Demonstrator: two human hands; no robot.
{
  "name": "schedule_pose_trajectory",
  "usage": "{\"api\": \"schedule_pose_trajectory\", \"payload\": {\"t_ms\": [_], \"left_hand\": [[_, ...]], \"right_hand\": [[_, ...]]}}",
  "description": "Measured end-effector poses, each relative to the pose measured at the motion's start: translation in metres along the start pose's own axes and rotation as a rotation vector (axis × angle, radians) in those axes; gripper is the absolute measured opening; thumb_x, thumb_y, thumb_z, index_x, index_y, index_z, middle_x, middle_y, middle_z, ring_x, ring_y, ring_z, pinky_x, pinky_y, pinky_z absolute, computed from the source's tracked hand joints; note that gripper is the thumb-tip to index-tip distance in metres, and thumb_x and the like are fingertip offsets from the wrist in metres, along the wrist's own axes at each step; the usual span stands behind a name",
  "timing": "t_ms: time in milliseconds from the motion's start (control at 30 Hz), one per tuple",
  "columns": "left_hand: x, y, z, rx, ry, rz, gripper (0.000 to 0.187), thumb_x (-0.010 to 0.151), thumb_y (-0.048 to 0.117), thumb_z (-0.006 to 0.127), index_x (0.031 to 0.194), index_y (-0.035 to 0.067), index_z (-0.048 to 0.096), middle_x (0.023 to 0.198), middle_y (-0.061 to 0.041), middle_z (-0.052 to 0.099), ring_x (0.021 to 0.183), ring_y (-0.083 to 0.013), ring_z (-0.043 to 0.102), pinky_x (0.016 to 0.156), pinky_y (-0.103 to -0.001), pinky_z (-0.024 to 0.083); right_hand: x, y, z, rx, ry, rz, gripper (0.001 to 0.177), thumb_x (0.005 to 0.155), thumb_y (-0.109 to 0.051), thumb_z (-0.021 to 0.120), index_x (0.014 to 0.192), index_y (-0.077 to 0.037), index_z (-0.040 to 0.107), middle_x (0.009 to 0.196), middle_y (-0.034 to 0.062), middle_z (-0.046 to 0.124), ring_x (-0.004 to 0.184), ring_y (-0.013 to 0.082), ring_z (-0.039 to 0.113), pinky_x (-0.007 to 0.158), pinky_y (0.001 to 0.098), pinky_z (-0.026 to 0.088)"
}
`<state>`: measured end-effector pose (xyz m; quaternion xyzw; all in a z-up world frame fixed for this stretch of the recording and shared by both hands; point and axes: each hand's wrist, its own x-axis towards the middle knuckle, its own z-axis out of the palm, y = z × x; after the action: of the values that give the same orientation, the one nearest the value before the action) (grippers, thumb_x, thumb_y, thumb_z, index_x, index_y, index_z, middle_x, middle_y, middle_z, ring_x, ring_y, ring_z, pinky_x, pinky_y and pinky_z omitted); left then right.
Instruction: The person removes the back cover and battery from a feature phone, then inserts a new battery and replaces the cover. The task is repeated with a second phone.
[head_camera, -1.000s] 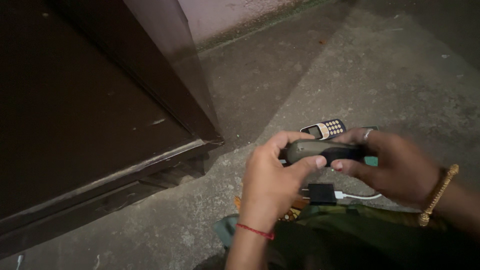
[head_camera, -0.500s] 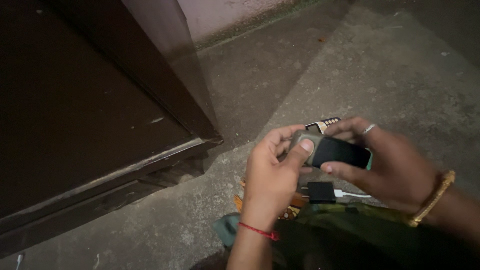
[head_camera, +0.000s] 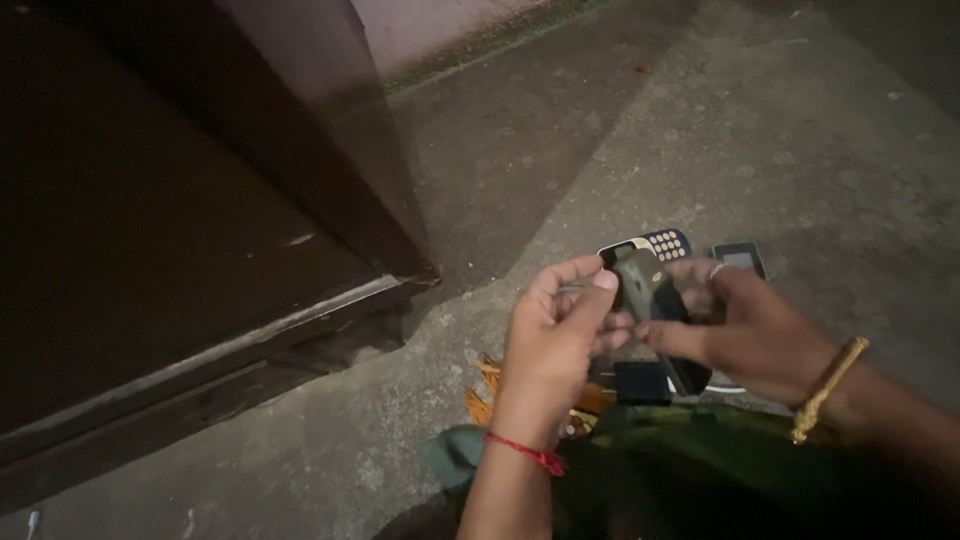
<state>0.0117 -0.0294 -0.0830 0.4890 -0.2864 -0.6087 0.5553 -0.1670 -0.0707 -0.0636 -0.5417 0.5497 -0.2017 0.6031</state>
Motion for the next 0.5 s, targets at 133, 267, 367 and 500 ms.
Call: {"api": "schedule_pose_trajectory", "payload": {"t_ms": [133, 267, 367, 500], "left_hand": [[0.018, -0.033, -0.003, 0.225, 0.038, 0.011, 0.040, 0.091, 0.024, 0.069, 0.124, 0.001, 0.064, 0.099, -0.011, 0.074, 0.085, -0.0177, 0.071, 0.074, -0.032, 0.060], [0.023, -0.065, -0.002, 0.615, 0.075, 0.090, 0.035, 0.090, 0.024, 0.071, 0.119, 0.004, 0.068, 0.103, -0.015, 0.076, 0.093, -0.0259, 0.075, 0.082, -0.036, 0.058], [0.025, -0.082, 0.006, 0.805, 0.068, 0.152, 0.031, 0.089, 0.020, 0.070, 0.115, 0.005, 0.070, 0.108, -0.017, 0.076, 0.101, -0.0338, 0.074, 0.088, -0.039, 0.056], [0.022, -0.105, 0.027, 1.089, 0.003, 0.169, 0.039, 0.076, 0.016, 0.076, 0.113, 0.005, 0.068, 0.120, -0.019, 0.067, 0.115, -0.0412, 0.059, 0.098, -0.045, 0.048]], "right_hand": [[0.020, 0.021, -0.012, 0.137, 0.017, 0.142, 0.054, 0.076, -0.024, 0.078, 0.124, -0.003, 0.066, 0.106, 0.0122, 0.077, 0.096, 0.0223, 0.074, 0.081, 0.0404, 0.060], [0.037, 0.039, -0.024, 0.191, 0.076, 0.181, 0.051, 0.079, -0.024, 0.077, 0.125, -0.006, 0.064, 0.109, 0.0105, 0.075, 0.100, 0.0223, 0.072, 0.083, 0.0441, 0.056], [0.048, 0.048, -0.033, 0.213, 0.120, 0.215, 0.047, 0.079, -0.020, 0.077, 0.122, -0.007, 0.064, 0.109, 0.0122, 0.073, 0.101, 0.0255, 0.071, 0.085, 0.0493, 0.057], [0.056, 0.054, -0.049, 0.232, 0.129, 0.261, 0.044, 0.078, -0.020, 0.078, 0.118, -0.011, 0.062, 0.108, 0.0145, 0.075, 0.101, 0.0271, 0.074, 0.088, 0.0494, 0.060]]}}
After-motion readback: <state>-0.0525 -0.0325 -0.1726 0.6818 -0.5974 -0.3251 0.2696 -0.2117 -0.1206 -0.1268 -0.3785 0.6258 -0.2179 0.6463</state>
